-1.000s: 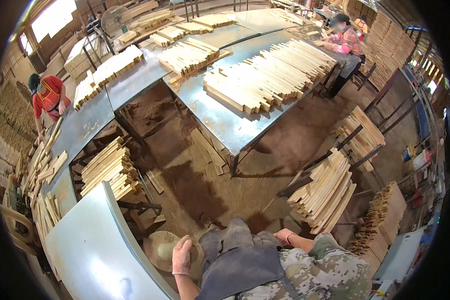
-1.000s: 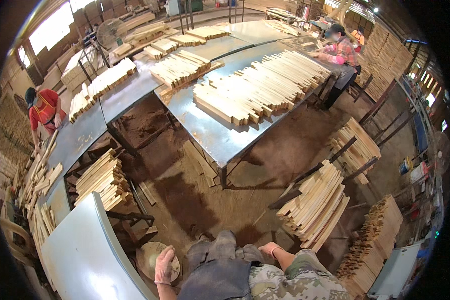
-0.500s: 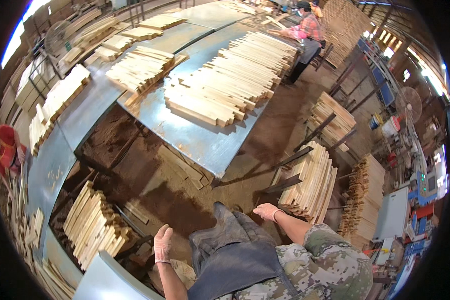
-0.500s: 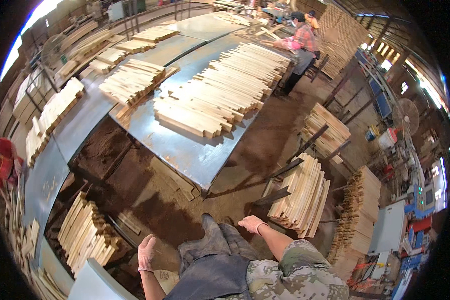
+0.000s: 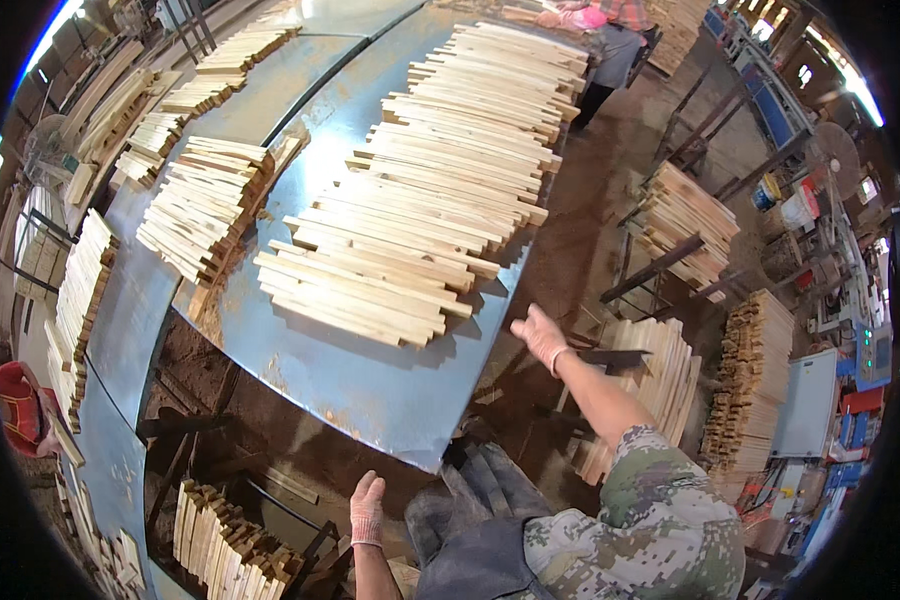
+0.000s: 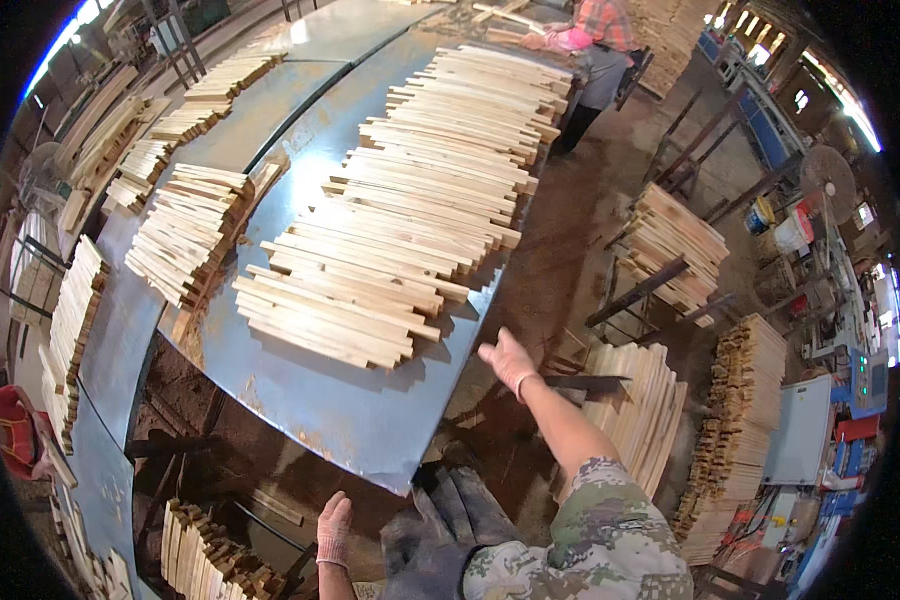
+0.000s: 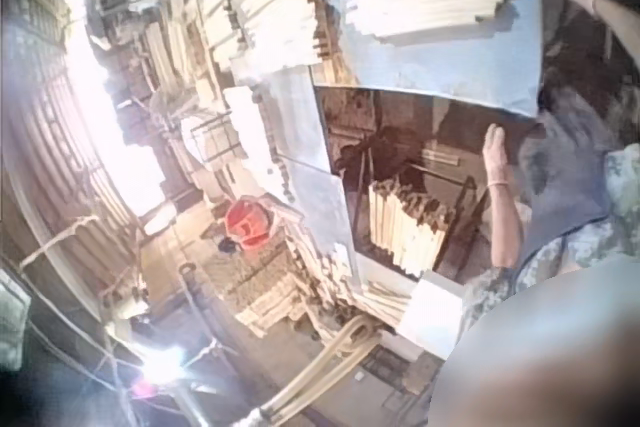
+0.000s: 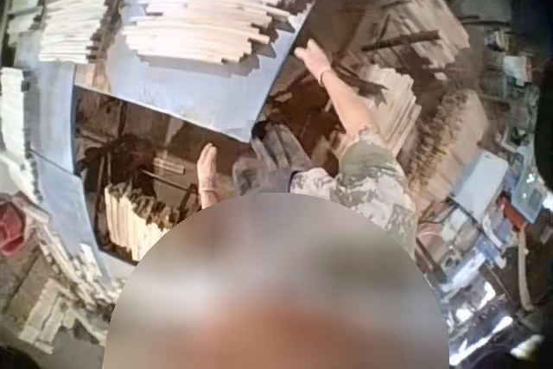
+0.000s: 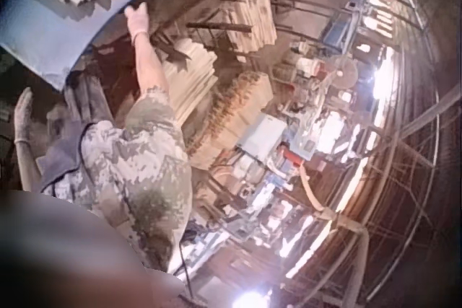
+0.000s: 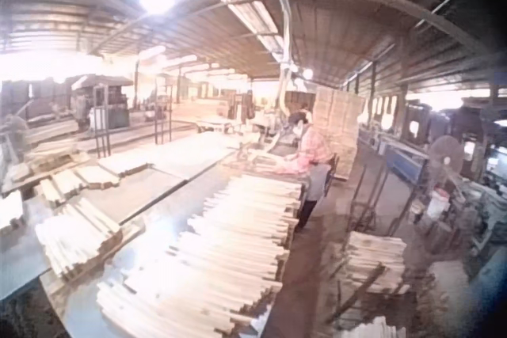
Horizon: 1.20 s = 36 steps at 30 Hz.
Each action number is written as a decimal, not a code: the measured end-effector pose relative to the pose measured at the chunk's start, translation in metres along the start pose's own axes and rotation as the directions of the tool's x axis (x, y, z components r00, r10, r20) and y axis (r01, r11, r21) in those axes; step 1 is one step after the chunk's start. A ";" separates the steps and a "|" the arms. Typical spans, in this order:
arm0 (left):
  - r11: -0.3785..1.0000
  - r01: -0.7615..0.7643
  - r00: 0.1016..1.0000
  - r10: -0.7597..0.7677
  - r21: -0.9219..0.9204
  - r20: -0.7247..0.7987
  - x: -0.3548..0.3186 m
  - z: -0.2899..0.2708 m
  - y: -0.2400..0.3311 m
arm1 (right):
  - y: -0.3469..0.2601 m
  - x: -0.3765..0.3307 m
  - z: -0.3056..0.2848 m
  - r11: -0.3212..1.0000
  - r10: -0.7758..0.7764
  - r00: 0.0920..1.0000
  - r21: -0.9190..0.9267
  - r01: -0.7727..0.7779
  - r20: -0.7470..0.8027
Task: The person repeatedly picks up stacks of light-colored wooden planks from a metal table and places them onto a moving conveyor belt. The worker aligns the wood pieces carefully before feeding them into the machinery. Other workers are visible in the background performing similar tasks in a large industrial workshop.
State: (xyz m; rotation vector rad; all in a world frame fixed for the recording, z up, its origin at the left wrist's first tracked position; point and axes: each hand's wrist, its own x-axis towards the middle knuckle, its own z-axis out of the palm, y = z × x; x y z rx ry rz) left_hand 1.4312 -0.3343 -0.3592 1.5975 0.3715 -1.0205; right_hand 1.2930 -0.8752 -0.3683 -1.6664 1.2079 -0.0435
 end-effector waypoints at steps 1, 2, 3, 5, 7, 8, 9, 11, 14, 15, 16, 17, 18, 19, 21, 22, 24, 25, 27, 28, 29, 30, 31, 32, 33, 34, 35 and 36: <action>0.997 -0.057 0.996 0.061 0.055 -0.071 0.005 0.016 0.014 | -0.035 0.023 -0.016 0.999 -0.012 1.000 0.042 0.013 -0.026; 0.986 -0.110 0.985 0.126 0.126 -0.121 0.009 0.040 0.045 | -0.059 0.045 -0.032 0.996 -0.014 0.997 0.089 0.020 -0.069; 0.970 -0.139 0.971 0.173 0.198 -0.168 0.016 0.064 0.077 | -0.060 0.079 -0.048 0.992 -0.024 0.987 0.120 0.044 -0.161; 0.950 -0.163 0.957 0.218 0.268 -0.190 0.053 0.085 0.112 | -0.058 0.149 -0.077 0.979 -0.076 0.945 0.155 0.131 -0.318; 0.886 -0.259 0.891 0.373 0.384 -0.260 0.105 0.083 0.105 | -0.058 0.204 -0.094 0.957 -0.110 0.905 0.202 0.208 -0.410; 0.850 -0.254 0.879 0.402 0.462 -0.257 0.123 0.089 0.112 | -0.060 0.223 -0.101 0.943 -0.101 0.890 0.241 0.228 -0.445; 0.808 -0.242 0.866 0.430 0.537 -0.256 0.138 0.098 0.127 | -0.068 0.235 -0.104 0.933 -0.045 0.898 0.303 0.194 -0.437; 0.705 -0.246 0.848 0.488 0.665 -0.205 0.163 0.119 0.159 | -0.068 0.250 -0.101 0.931 -0.033 0.893 0.312 0.192 -0.449; 0.593 -0.184 0.826 0.526 0.784 -0.203 0.207 0.133 0.174 | -0.058 0.250 -0.094 0.914 -0.043 0.894 0.343 0.215 -0.446; 0.602 -0.202 0.815 0.541 0.773 -0.209 0.217 0.137 0.178 | -0.050 0.238 -0.094 0.914 -0.046 0.898 0.343 0.215 -0.438; 0.609 -0.199 0.804 0.550 0.768 -0.228 0.223 0.131 0.178 | -0.070 0.204 -0.085 0.913 -0.043 0.928 0.363 0.188 -0.371; 0.612 -0.213 0.794 0.562 0.761 -0.230 0.234 0.128 0.182 | -0.065 0.180 -0.081 0.921 -0.093 0.939 0.330 0.208 -0.332; 0.620 -0.221 0.785 0.571 0.752 -0.240 0.240 0.128 0.183 | -0.048 0.162 -0.071 0.950 -0.039 0.948 0.284 0.134 -0.316; 0.673 -0.087 0.776 0.509 0.734 -0.374 0.240 0.132 0.187 | -0.045 0.138 -0.057 0.933 -0.010 0.972 0.348 0.094 -0.236; 0.799 -0.184 0.797 0.462 0.572 -0.389 0.242 0.123 0.195 | -0.021 0.104 -0.039 0.971 -0.026 0.991 0.230 0.056 -0.132; 0.848 -0.224 0.805 0.438 0.480 -0.399 0.243 0.113 0.196 | -0.027 0.090 -0.031 0.943 0.084 0.995 0.326 -0.059 -0.062; 0.738 -0.130 0.749 0.511 0.662 -0.421 0.244 0.100 0.192 | -0.031 0.081 -0.024 0.968 0.049 0.999 0.246 -0.042 -0.022; 0.705 -0.124 0.752 0.526 0.698 -0.397 0.246 0.093 0.190 | -0.035 0.084 -0.023 0.952 0.031 0.999 0.305 -0.026 -0.012; 0.684 -0.116 0.770 0.520 0.720 -0.370 0.247 0.087 0.192 | -0.062 0.098 -0.026 0.966 -0.047 0.998 0.257 0.036 0.035; 0.669 -0.083 0.780 0.505 0.738 -0.370 0.246 0.084 0.190 | -0.069 0.108 -0.029 0.976 -0.110 0.991 0.198 0.093 0.077; 0.655 -0.054 0.790 0.489 0.754 -0.369 0.247 0.081 0.189 | -0.075 0.121 -0.037 0.982 -0.076 0.984 0.183 0.046 0.161; 0.640 -0.026 0.796 0.478 0.768 -0.371 0.250 0.078 0.188 | -0.082 0.137 -0.043 0.986 -0.047 0.968 0.166 0.006 0.245; 0.631 -0.035 0.798 0.484 0.775 -0.359 0.253 0.074 0.189 | -0.089 0.150 -0.042 0.988 -0.096 0.977 0.136 0.070 0.191; 0.624 -0.043 0.802 0.487 0.780 -0.346 0.256 0.069 0.189 | -0.097 0.166 -0.042 0.981 -0.168 0.969 0.123 0.148 0.180; 0.617 -0.048 0.804 0.491 0.785 -0.337 0.257 0.066 0.189 | -0.115 0.188 -0.043 0.983 -0.177 0.953 -0.009 0.185 0.245; 0.630 -0.044 0.794 0.493 0.776 -0.355 0.261 0.065 0.189 | -0.135 0.211 -0.043 0.963 -0.179 0.934 -0.138 0.230 0.310; 0.637 -0.048 0.788 0.497 0.769 -0.363 0.266 0.068 0.195 | -0.146 0.228 -0.034 0.958 -0.246 0.941 -0.091 0.272 0.231; 0.647 -0.041 0.774 0.503 0.761 -0.386 0.263 0.066 0.197 | -0.159 0.243 -0.019 0.945 -0.315 0.935 -0.038 0.325 0.161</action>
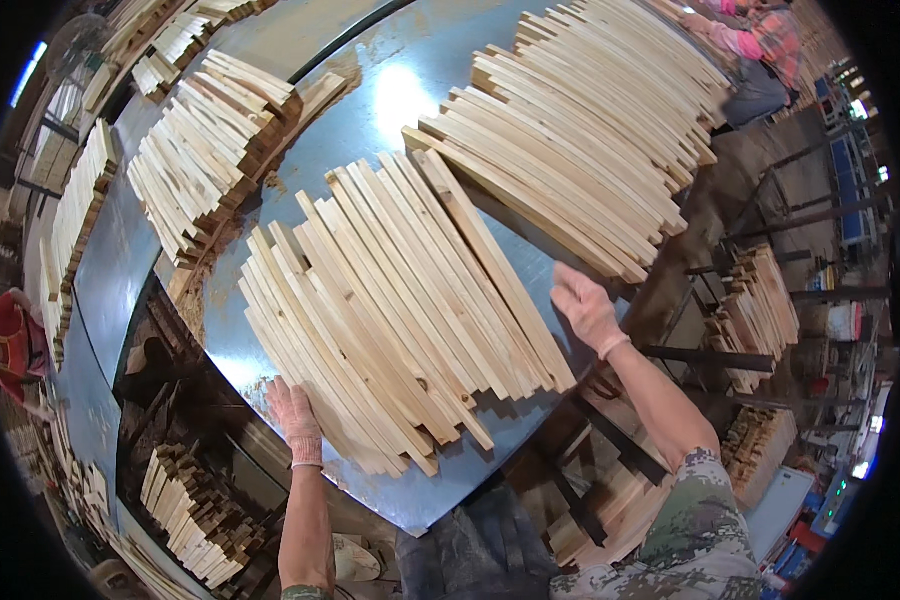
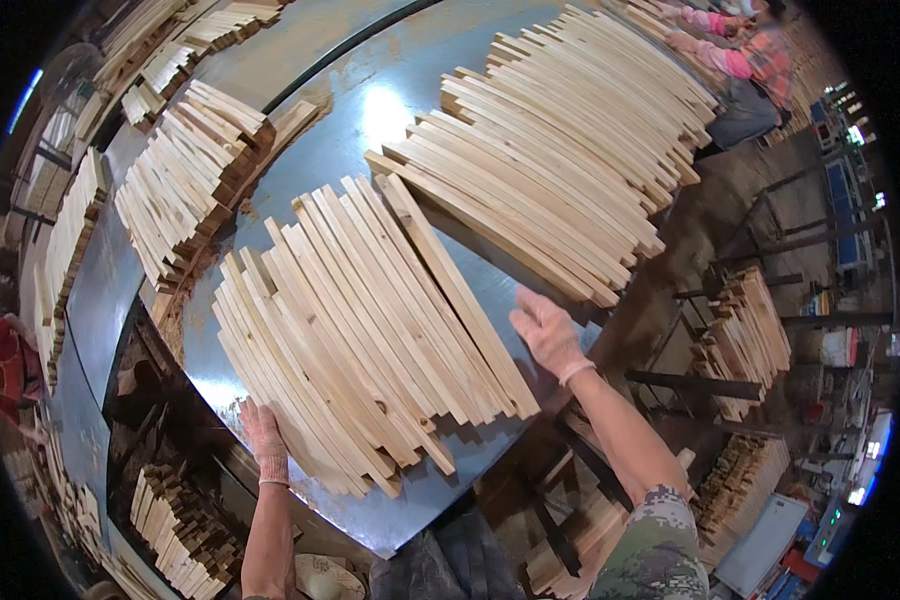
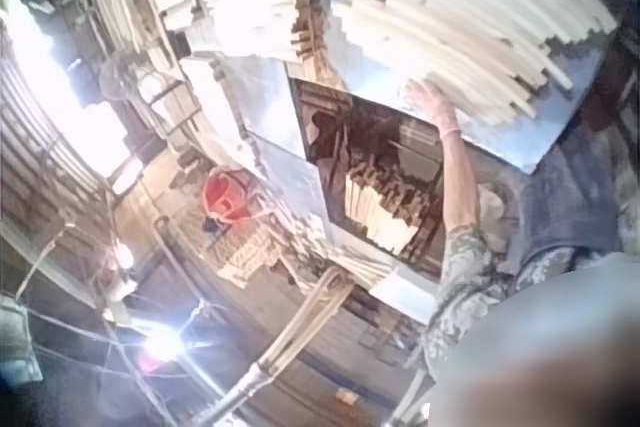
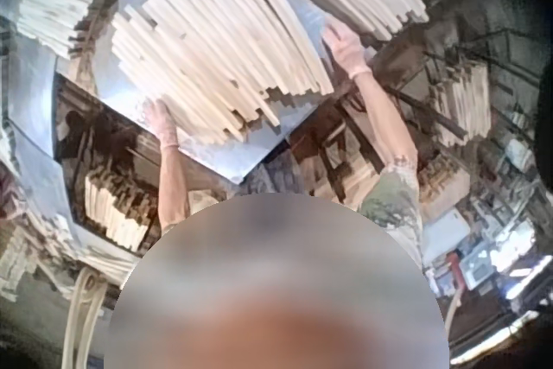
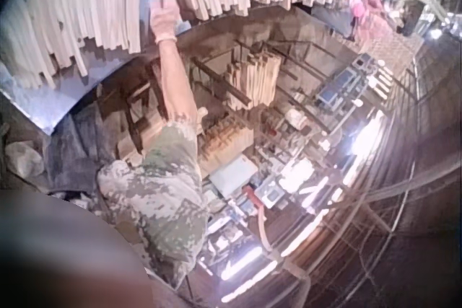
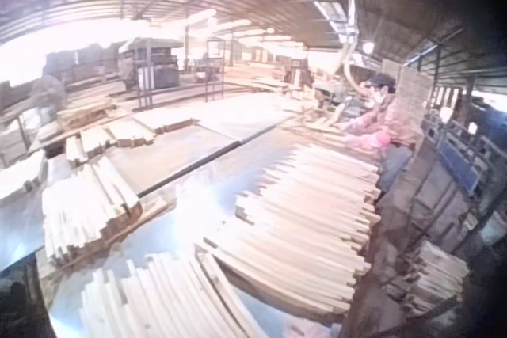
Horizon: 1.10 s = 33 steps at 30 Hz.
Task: The person repeatedly picks up stacks of light-colored wooden planks from a metal table and places them onto a moving conveyor belt. The worker aligns the wood pieces carefully before feeding them into the machinery. Other workers are visible in the background performing similar tasks in a large industrial workshop.
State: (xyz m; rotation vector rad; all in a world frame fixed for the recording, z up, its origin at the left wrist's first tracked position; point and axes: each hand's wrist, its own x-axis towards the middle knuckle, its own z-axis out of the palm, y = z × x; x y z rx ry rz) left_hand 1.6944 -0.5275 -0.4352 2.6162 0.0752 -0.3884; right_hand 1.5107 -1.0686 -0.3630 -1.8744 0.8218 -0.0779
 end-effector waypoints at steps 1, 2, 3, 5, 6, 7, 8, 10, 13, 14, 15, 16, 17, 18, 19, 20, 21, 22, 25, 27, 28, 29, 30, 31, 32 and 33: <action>1.000 0.010 1.000 -0.010 0.003 -0.002 0.002 0.000 0.004 | 0.004 0.022 0.011 0.994 -0.026 0.999 0.109 0.030 -0.038; 1.000 0.015 1.000 -0.015 0.005 -0.003 0.002 0.002 0.010 | 0.009 0.034 0.030 0.988 -0.093 0.992 0.116 0.102 -0.084; 1.000 0.014 1.000 -0.014 0.001 -0.007 0.006 0.002 0.016 | 0.009 0.047 0.052 0.976 -0.165 0.977 0.118 0.182 -0.136; 0.998 -0.008 1.000 0.010 -0.058 0.019 0.004 0.000 0.018 | -0.003 0.067 0.078 0.965 -0.257 0.964 0.046 0.260 -0.064; 0.995 -0.029 0.999 0.032 -0.093 0.033 0.000 0.000 0.017 | -0.005 0.063 0.086 0.967 -0.251 0.967 -0.029 0.252 0.054; 0.994 0.000 1.000 0.003 -0.106 0.025 -0.002 0.000 0.016 | 0.002 0.062 0.091 0.973 -0.229 0.972 0.003 0.229 0.058; 0.991 0.027 1.000 -0.026 -0.128 0.009 -0.004 0.000 0.016 | 0.007 0.063 0.093 0.976 -0.219 0.974 0.032 0.217 0.064; 0.433 0.130 0.991 -0.074 -0.892 0.109 -0.011 0.007 0.029 | 0.007 0.054 0.096 0.945 -0.085 0.991 0.324 0.047 0.105; 0.257 0.145 0.989 0.001 -0.955 0.151 -0.028 -0.036 0.078 | -0.006 0.039 0.093 0.949 0.045 0.971 0.293 -0.114 0.233; 0.316 0.180 0.982 0.000 -0.931 0.190 -0.023 -0.040 0.070 | -0.022 0.028 0.087 0.937 0.135 0.943 0.270 -0.221 0.303; 0.377 0.219 0.972 -0.009 -0.900 0.233 -0.016 -0.041 0.052 | -0.032 0.019 0.084 0.913 0.231 0.900 0.236 -0.332 0.371; 0.437 0.258 0.961 -0.023 -0.862 0.276 -0.013 -0.039 0.036 | -0.035 0.013 0.083 0.890 0.214 0.897 0.302 -0.343 0.387; 0.419 0.306 0.944 -0.018 -0.855 0.329 -0.011 -0.034 0.027 | -0.034 0.008 0.083 0.861 0.198 0.894 0.364 -0.354 0.402; 0.405 0.357 0.924 -0.019 -0.842 0.382 -0.012 -0.031 0.018 | -0.030 0.000 0.084 0.825 0.185 0.888 0.424 -0.373 0.422; 0.391 0.407 0.901 -0.020 -0.826 0.434 -0.014 -0.029 0.007 | -0.020 -0.003 0.086 0.811 0.181 0.876 0.436 -0.390 0.447; 0.364 0.444 0.886 -0.046 -0.819 0.461 -0.019 -0.028 0.001 | -0.005 -0.005 0.085 0.795 0.183 0.866 0.448 -0.409 0.466; 0.333 0.482 0.870 -0.074 -0.811 0.487 -0.031 -0.028 -0.001 | 0.008 -0.011 0.083 0.781 0.184 0.854 0.456 -0.428 0.486; 0.298 0.517 0.853 -0.101 -0.802 0.512 -0.046 -0.028 -0.001 | 0.017 -0.023 0.081 0.762 0.209 0.848 0.463 -0.453 0.487; 0.183 0.603 0.797 -0.183 -0.777 0.575 -0.095 -0.037 -0.005 | 0.021 -0.057 0.076 0.716 0.250 0.820 0.472 -0.515 0.515; 0.135 0.614 0.787 -0.173 -0.777 0.592 -0.118 -0.044 -0.019 | -0.004 -0.095 0.067 0.695 0.249 0.794 0.469 -0.546 0.555; 0.130 0.603 0.796 -0.151 -0.787 0.586 -0.132 -0.051 -0.026 | -0.007 -0.110 0.066 0.699 0.252 0.785 0.454 -0.552 0.566; 0.126 0.588 0.808 -0.124 -0.799 0.576 -0.152 -0.068 -0.023 | -0.006 -0.124 0.066 0.705 0.251 0.779 0.443 -0.554 0.575; 0.124 0.572 0.820 -0.100 -0.811 0.563 -0.166 -0.081 -0.023 | -0.001 -0.139 0.069 0.709 0.248 0.772 0.433 -0.556 0.586; 0.023 0.610 0.792 -0.063 -0.792 0.607 -0.177 -0.079 -0.044 | 0.013 -0.150 0.076 0.708 0.234 0.784 0.452 -0.543 0.575; 0.000 0.591 0.805 -0.048 -0.806 0.591 -0.191 -0.084 -0.060 | 0.014 -0.159 0.083 0.719 0.215 0.781 0.446 -0.533 0.587; -0.024 0.570 0.821 -0.032 -0.821 0.571 -0.206 -0.094 -0.072 | 0.009 -0.168 0.089 0.730 0.194 0.777 0.441 -0.522 0.599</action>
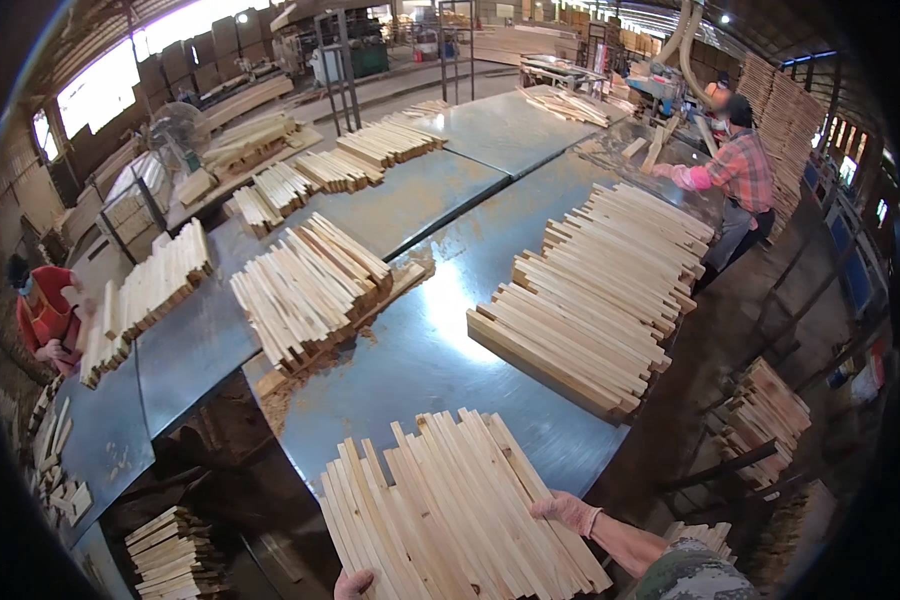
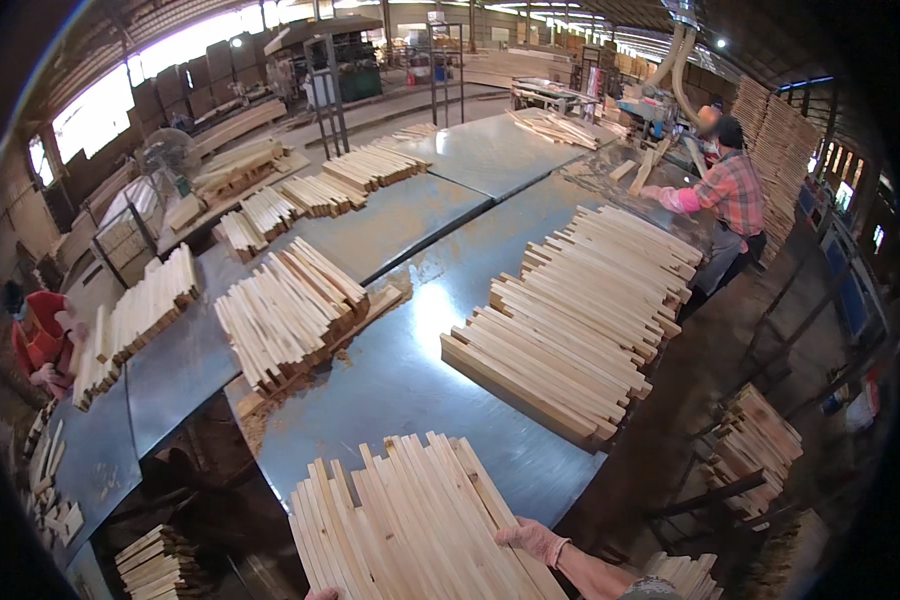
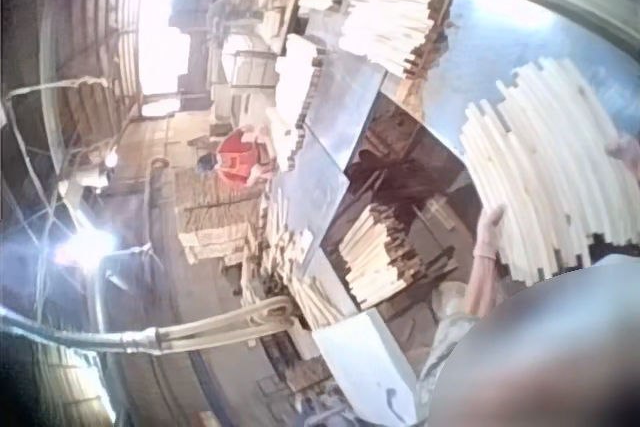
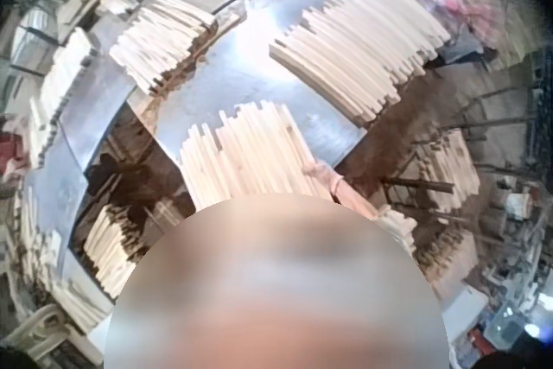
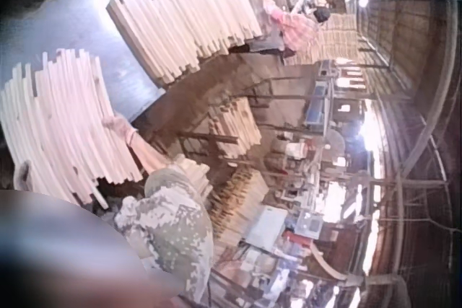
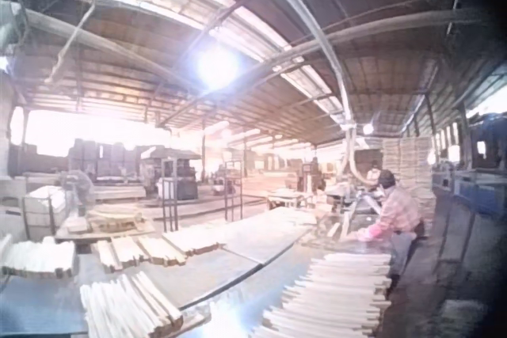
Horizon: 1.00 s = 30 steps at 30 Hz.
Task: The person repeatedly picks up stacks of light-colored wooden planks from a metal table and places them onto a moving conveyor belt. The worker aligns the wood pieces carefully before feeding them into the machinery. Other workers are visible in the background performing similar tasks in a large industrial workshop.
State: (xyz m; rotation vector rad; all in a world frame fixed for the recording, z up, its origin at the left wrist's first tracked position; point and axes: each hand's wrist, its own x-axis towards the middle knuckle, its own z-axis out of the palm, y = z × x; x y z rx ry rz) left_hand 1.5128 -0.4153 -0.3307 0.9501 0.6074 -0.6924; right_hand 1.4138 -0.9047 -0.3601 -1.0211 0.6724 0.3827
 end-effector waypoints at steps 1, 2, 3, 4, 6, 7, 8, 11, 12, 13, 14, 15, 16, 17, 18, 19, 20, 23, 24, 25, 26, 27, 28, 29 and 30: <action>0.999 -0.025 1.000 0.026 -0.028 0.013 -0.019 -0.013 -0.001 | 0.003 -0.005 0.010 1.000 -0.005 1.000 -0.018 0.005 0.026; 0.997 -0.077 0.997 0.077 -0.030 -0.014 -0.044 -0.015 0.002 | -0.002 -0.013 0.028 0.997 -0.031 0.999 -0.063 0.033 0.040; 0.989 -0.148 0.989 0.148 -0.008 -0.008 -0.066 -0.019 0.005 | -0.005 -0.021 0.043 0.998 -0.041 0.997 -0.053 0.045 0.072; 0.976 -0.219 0.976 0.219 0.012 -0.007 -0.089 -0.026 0.007 | -0.006 -0.030 0.058 0.998 -0.046 0.993 -0.047 0.051 0.106; 0.946 -0.324 0.946 0.324 0.031 -0.012 -0.134 -0.034 0.015 | -0.008 -0.046 0.082 0.990 -0.109 0.969 -0.062 0.126 0.221; 0.932 -0.362 0.932 0.362 0.022 -0.032 -0.157 -0.037 0.018 | -0.009 -0.049 0.093 0.979 -0.152 0.938 -0.086 0.187 0.311; 0.913 -0.407 0.911 0.407 0.018 -0.059 -0.183 -0.043 0.020 | -0.009 -0.052 0.110 0.964 -0.189 0.892 -0.097 0.249 0.411; 0.823 -0.540 0.815 0.564 0.176 -0.136 -0.259 -0.095 0.017 | -0.020 -0.082 0.182 0.981 -0.004 0.881 -0.168 0.095 0.473; 0.811 -0.547 0.793 0.581 0.205 -0.184 -0.297 -0.102 0.015 | -0.024 -0.104 0.214 0.971 -0.040 0.880 -0.189 0.146 0.474; 0.762 -0.635 0.718 0.643 0.127 -0.268 -0.333 -0.100 0.006 | -0.025 -0.126 0.252 0.958 -0.075 0.874 -0.208 0.196 0.480; 0.731 -0.669 0.687 0.678 0.138 -0.261 -0.361 -0.121 -0.002 | -0.020 -0.151 0.279 0.942 -0.119 0.869 -0.222 0.252 0.481; 0.697 -0.702 0.654 0.712 0.148 -0.255 -0.384 -0.150 -0.011 | -0.006 -0.155 0.294 0.946 -0.118 0.825 -0.192 0.263 0.553; 0.676 -0.721 0.635 0.732 0.149 -0.247 -0.403 -0.181 -0.022 | 0.011 -0.143 0.311 0.951 -0.104 0.771 -0.164 0.262 0.628; 0.655 -0.741 0.614 0.750 0.148 -0.244 -0.425 -0.214 -0.034 | 0.028 -0.142 0.332 0.958 -0.072 0.707 -0.149 0.246 0.703; 0.651 -0.747 0.608 0.752 0.134 -0.255 -0.457 -0.238 -0.049 | 0.043 -0.155 0.356 0.958 -0.051 0.724 -0.170 0.230 0.688; 0.613 -0.789 0.571 0.761 0.052 -0.307 -0.501 -0.221 -0.057 | 0.055 -0.171 0.386 0.957 -0.017 0.736 -0.203 0.208 0.676; 0.553 -0.833 0.520 0.767 -0.024 -0.376 -0.543 -0.204 -0.065 | 0.068 -0.197 0.421 0.945 0.013 0.681 -0.232 0.232 0.732; 0.535 -0.843 0.455 0.759 0.048 -0.466 -0.614 -0.274 -0.118 | 0.118 -0.242 0.496 0.924 0.122 0.565 -0.301 0.235 0.816; 0.516 -0.855 0.420 0.745 0.049 -0.518 -0.645 -0.277 -0.133 | 0.136 -0.288 0.533 0.944 0.203 0.471 -0.300 0.139 0.858; 0.493 -0.868 0.386 0.737 0.050 -0.555 -0.658 -0.293 -0.147 | 0.150 -0.282 0.548 0.912 0.231 0.498 -0.364 0.189 0.836; 0.476 -0.877 0.347 0.721 0.065 -0.600 -0.672 -0.313 -0.165 | 0.170 -0.271 0.570 0.875 0.299 0.444 -0.428 0.226 0.845; 0.454 -0.890 0.321 0.697 0.049 -0.642 -0.684 -0.319 -0.184 | 0.184 -0.256 0.586 0.849 0.352 0.391 -0.466 0.250 0.850; 0.431 -0.902 0.299 0.673 0.031 -0.677 -0.694 -0.324 -0.200 | 0.198 -0.240 0.602 0.816 0.409 0.334 -0.504 0.283 0.849; 0.414 -0.910 0.281 0.656 0.023 -0.701 -0.709 -0.334 -0.214 | 0.220 -0.222 0.625 0.807 0.447 0.265 -0.513 0.293 0.854; 0.393 -0.919 0.257 0.623 0.012 -0.738 -0.730 -0.345 -0.233 | 0.247 -0.235 0.651 0.792 0.488 0.224 -0.536 0.293 0.843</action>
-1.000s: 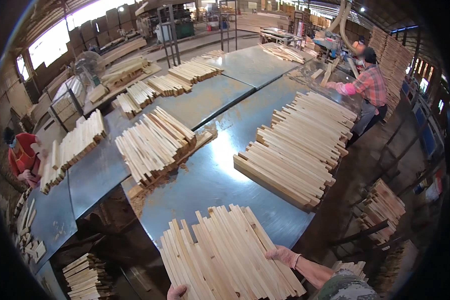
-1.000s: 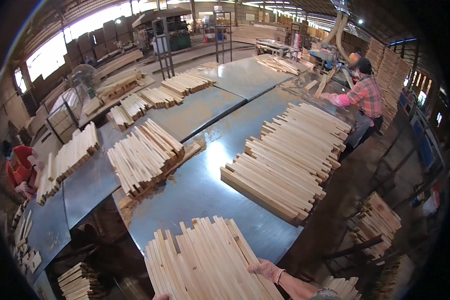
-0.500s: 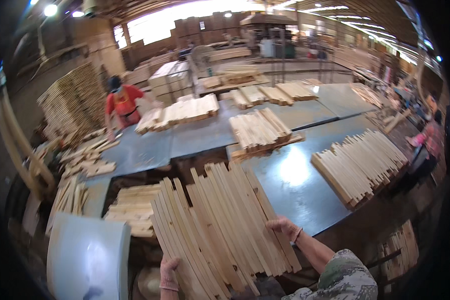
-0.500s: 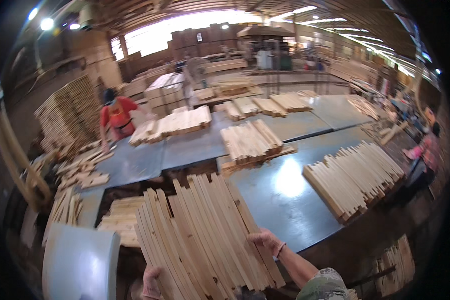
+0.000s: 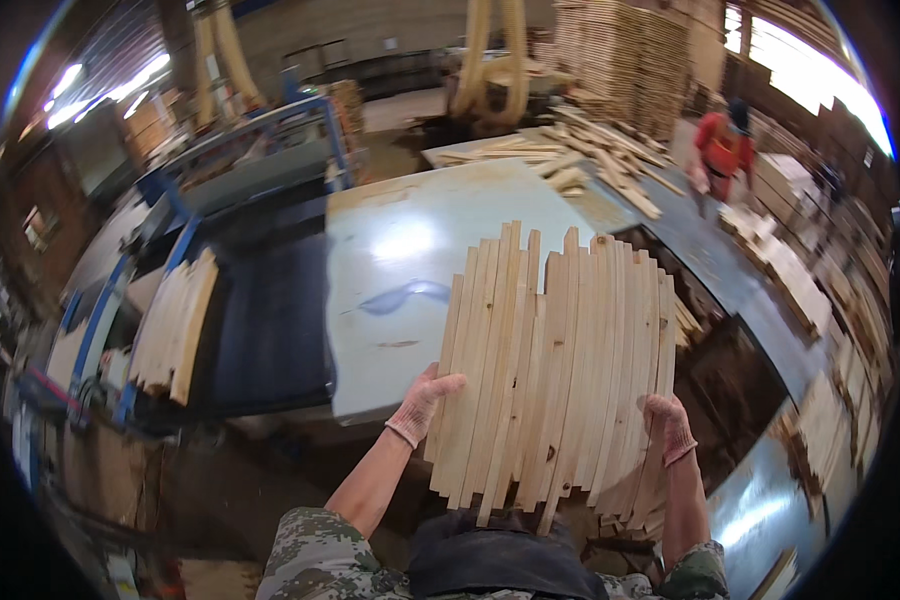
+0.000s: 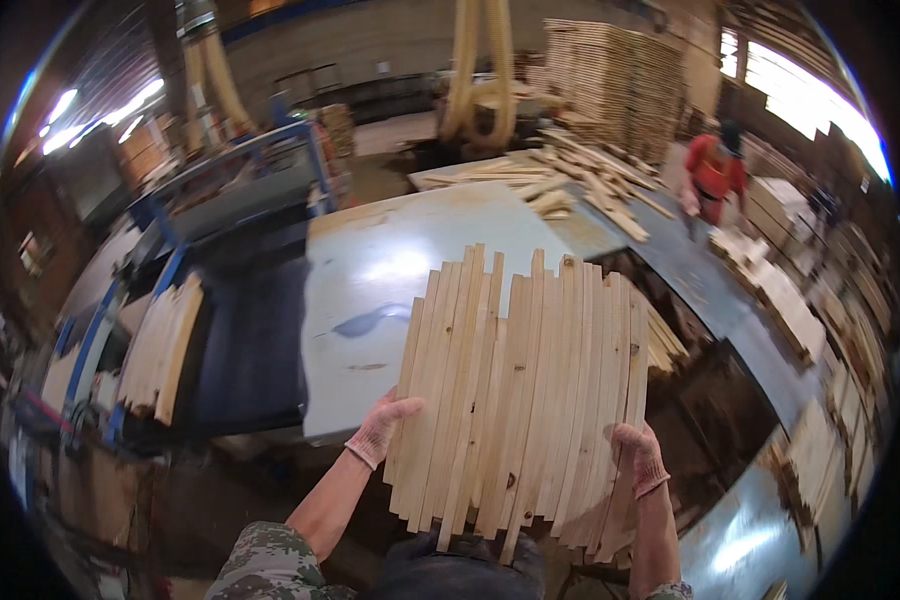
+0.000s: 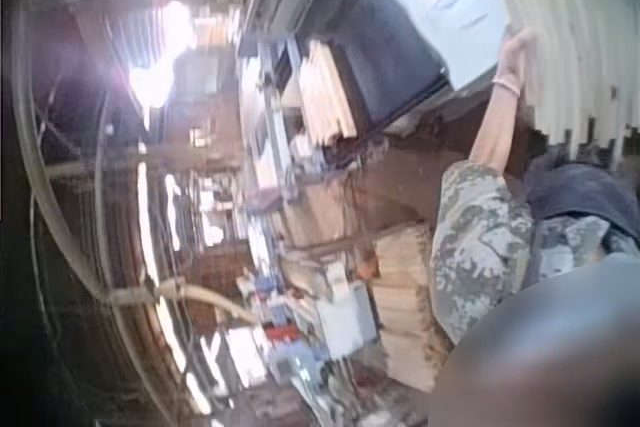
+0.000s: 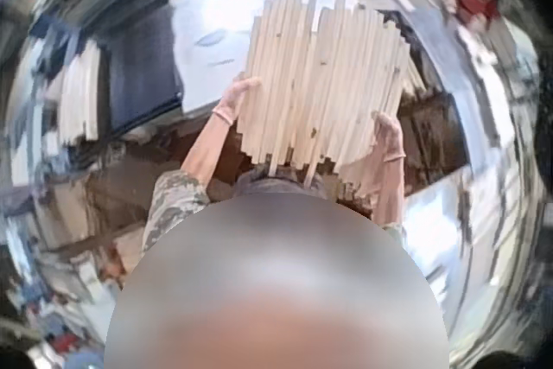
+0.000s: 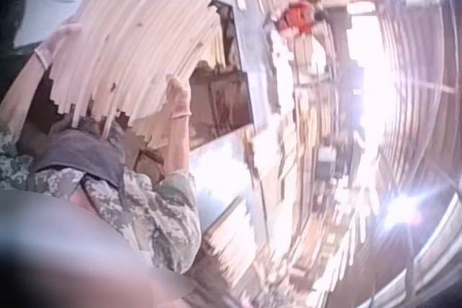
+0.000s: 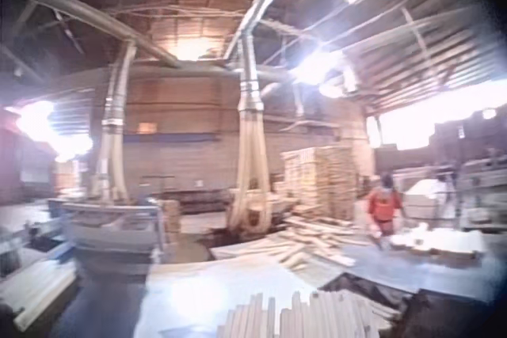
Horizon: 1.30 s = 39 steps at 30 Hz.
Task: The person repeatedly picks up stacks of light-colored wooden planks from a metal table and places them onto a moving conveyor belt. The worker aligns the wood pieces carefully before feeding them into the machinery. Other workers are visible in the background performing similar tasks in a large industrial workshop.
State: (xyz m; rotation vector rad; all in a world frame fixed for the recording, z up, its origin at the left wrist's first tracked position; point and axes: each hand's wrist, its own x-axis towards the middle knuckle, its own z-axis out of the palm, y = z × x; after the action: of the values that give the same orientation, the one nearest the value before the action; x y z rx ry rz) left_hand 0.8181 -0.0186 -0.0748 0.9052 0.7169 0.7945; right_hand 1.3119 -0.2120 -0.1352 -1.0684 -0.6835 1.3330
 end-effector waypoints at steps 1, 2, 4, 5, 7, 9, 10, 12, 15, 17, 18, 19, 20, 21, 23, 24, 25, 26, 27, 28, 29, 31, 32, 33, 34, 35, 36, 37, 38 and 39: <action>1.000 -0.004 0.999 0.003 -0.026 -0.037 -0.006 -0.023 0.009 | 0.000 0.029 0.025 1.000 0.023 0.999 -0.011 -0.023 0.046; 0.999 -0.008 0.996 0.003 -0.052 -0.094 -0.018 -0.049 0.015 | -0.016 0.048 0.092 0.997 0.074 0.995 -0.020 -0.073 0.071; 0.998 0.025 0.981 -0.037 -0.065 -0.193 -0.018 -0.073 0.024 | -0.023 0.086 0.123 0.982 0.156 0.986 -0.120 -0.148 0.060; 0.997 0.044 0.970 -0.059 -0.068 -0.235 -0.013 -0.084 0.030 | -0.018 0.111 0.126 0.978 0.175 0.982 -0.129 -0.165 0.071; 0.997 0.068 0.947 -0.077 -0.042 -0.312 -0.002 -0.117 0.037 | -0.007 0.158 0.147 0.969 0.217 0.971 -0.144 -0.201 0.104; 0.995 0.096 0.922 -0.094 -0.013 -0.375 0.010 -0.142 0.051 | 0.006 0.200 0.167 0.955 0.234 0.972 -0.195 -0.223 0.036; 0.994 0.111 0.910 -0.100 0.004 -0.403 0.017 -0.150 0.061 | 0.016 0.224 0.167 0.950 0.250 0.968 -0.203 -0.239 0.028; 0.994 0.112 0.881 -0.093 0.015 -0.465 0.027 -0.174 0.065 | 0.034 0.257 0.185 0.948 0.277 0.960 -0.175 -0.267 0.034; 0.992 0.071 0.887 -0.014 0.105 -0.462 0.045 -0.207 0.089 | 0.024 0.289 0.237 0.913 0.367 0.930 -0.194 -0.359 0.002; 0.830 0.256 0.853 0.047 0.495 -0.519 0.059 -0.228 0.126 | 0.048 0.327 0.240 0.937 0.315 0.949 -0.167 -0.308 0.016; 0.682 0.348 0.837 0.084 0.644 -0.541 0.065 -0.237 0.146 | 0.056 0.342 0.250 0.946 0.292 0.956 -0.155 -0.285 0.026; 0.553 0.461 0.798 0.084 0.694 -0.597 0.071 -0.243 0.167 | 0.063 0.357 0.260 0.946 0.298 0.954 -0.150 -0.289 0.044; 0.410 0.571 0.751 0.089 0.711 -0.654 0.076 -0.249 0.187 | 0.067 0.367 0.286 0.943 0.311 0.948 -0.147 -0.299 0.063; 0.257 0.662 0.708 0.096 0.704 -0.700 0.080 -0.257 0.197 | 0.069 0.370 0.311 0.940 0.323 0.944 -0.145 -0.310 0.072; 0.250 0.717 0.641 0.131 0.651 -0.756 0.084 -0.300 0.197 | 0.076 0.377 0.372 0.936 0.339 0.935 -0.134 -0.324 0.108; 0.226 0.732 0.617 0.181 0.643 -0.766 0.079 -0.313 0.198 | 0.086 0.386 0.394 0.938 0.338 0.933 -0.126 -0.323 0.122; 0.202 0.748 0.592 0.230 0.633 -0.773 0.074 -0.326 0.201 | 0.096 0.392 0.417 0.939 0.338 0.932 -0.118 -0.323 0.135; 0.191 0.785 0.549 0.226 0.589 -0.805 0.063 -0.341 0.206 | 0.097 0.390 0.458 0.925 0.374 0.921 -0.117 -0.361 0.113; 0.200 0.799 0.518 0.252 0.568 -0.818 0.055 -0.359 0.210 | 0.104 0.396 0.483 0.923 0.382 0.906 -0.128 -0.363 0.184; 0.208 0.811 0.487 0.276 0.546 -0.829 0.046 -0.380 0.213 | 0.124 0.409 0.501 0.925 0.375 0.905 -0.145 -0.352 0.199; 0.221 0.822 0.456 0.298 0.526 -0.839 0.037 -0.400 0.216 | 0.143 0.419 0.519 0.926 0.369 0.905 -0.165 -0.339 0.211; 0.192 0.814 0.463 0.354 0.547 -0.813 0.015 -0.435 0.222 | 0.156 0.420 0.574 0.927 0.369 0.901 -0.162 -0.338 0.228; 0.140 0.842 0.431 0.404 0.520 -0.807 0.000 -0.455 0.210 | 0.164 0.415 0.600 0.920 0.387 0.890 -0.166 -0.355 0.243; 0.087 0.857 0.419 0.458 0.508 -0.784 -0.010 -0.473 0.214 | 0.171 0.413 0.629 0.919 0.386 0.888 -0.182 -0.348 0.251; 0.033 0.871 0.429 0.433 0.490 -0.793 -0.022 -0.492 0.221 | 0.177 0.411 0.658 0.919 0.385 0.886 -0.198 -0.342 0.259; 0.029 0.871 0.429 0.442 0.491 -0.787 -0.033 -0.514 0.225 | 0.182 0.406 0.681 0.917 0.385 0.884 -0.216 -0.335 0.264; 0.023 0.870 0.429 0.455 0.492 -0.780 -0.043 -0.536 0.230 | 0.195 0.407 0.702 0.924 0.372 0.888 -0.198 -0.327 0.270; 0.015 0.869 0.431 0.468 0.494 -0.772 -0.053 -0.557 0.236 | 0.204 0.407 0.722 0.916 0.386 0.882 -0.222 -0.333 0.270; -0.009 0.888 0.414 0.450 0.460 -0.791 -0.061 -0.573 0.245 | 0.210 0.405 0.744 0.906 0.405 0.876 -0.246 -0.345 0.263; 0.013 0.888 0.406 0.450 0.460 -0.795 -0.070 -0.581 0.250 | 0.214 0.401 0.756 0.894 0.424 0.871 -0.267 -0.359 0.249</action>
State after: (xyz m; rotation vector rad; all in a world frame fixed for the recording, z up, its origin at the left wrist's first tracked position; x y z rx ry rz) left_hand 0.2413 0.2493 -0.0944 1.4479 2.7374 0.0231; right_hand 0.6122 0.3241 -0.0969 -1.2338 -0.8815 1.8371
